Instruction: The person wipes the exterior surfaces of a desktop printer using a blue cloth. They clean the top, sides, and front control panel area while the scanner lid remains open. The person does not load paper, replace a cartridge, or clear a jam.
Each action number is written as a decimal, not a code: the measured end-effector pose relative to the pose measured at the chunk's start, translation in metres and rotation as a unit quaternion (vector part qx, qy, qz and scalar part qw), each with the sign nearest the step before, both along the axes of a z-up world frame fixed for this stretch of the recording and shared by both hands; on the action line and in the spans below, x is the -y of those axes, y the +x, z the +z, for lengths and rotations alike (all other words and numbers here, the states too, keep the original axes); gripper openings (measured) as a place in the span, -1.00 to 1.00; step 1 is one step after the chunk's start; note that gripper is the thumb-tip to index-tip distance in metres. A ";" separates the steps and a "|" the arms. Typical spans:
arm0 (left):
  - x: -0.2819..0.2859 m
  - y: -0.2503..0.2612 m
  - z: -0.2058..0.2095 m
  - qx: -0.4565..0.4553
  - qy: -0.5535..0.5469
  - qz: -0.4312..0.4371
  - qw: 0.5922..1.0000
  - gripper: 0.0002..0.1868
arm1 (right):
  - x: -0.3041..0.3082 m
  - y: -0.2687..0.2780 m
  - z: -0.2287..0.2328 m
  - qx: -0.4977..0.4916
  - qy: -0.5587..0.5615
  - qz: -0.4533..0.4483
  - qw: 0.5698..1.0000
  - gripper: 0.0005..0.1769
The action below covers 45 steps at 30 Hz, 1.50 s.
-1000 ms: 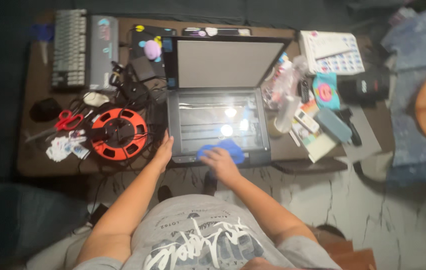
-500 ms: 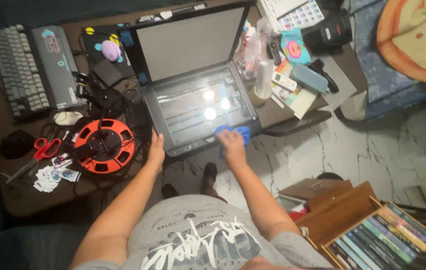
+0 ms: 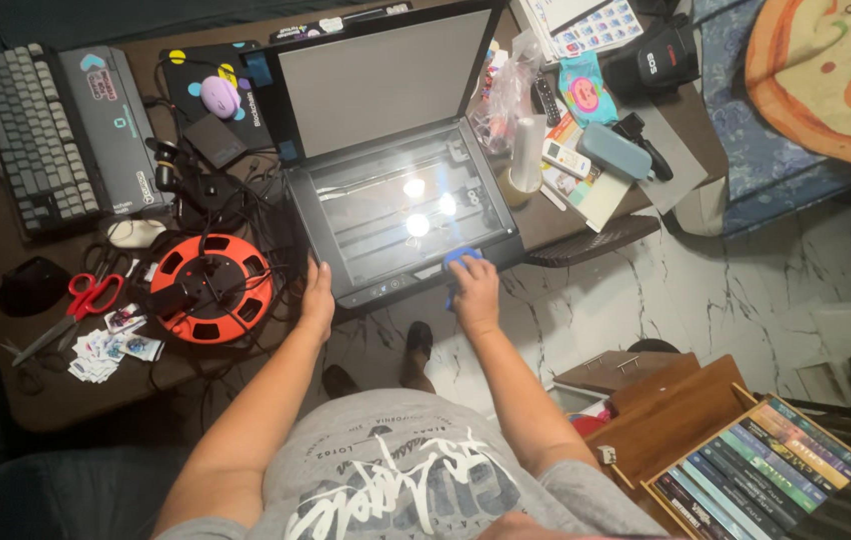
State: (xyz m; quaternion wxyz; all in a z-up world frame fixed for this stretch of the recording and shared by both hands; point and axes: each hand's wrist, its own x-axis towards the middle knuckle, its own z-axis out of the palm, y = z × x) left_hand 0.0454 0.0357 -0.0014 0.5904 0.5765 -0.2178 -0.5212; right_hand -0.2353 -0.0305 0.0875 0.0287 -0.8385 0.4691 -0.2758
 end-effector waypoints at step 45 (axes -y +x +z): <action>0.001 -0.005 -0.002 -0.004 0.012 0.021 1.000 -0.30 | 0.009 -0.019 0.001 -0.064 0.015 -0.012 0.998 -0.38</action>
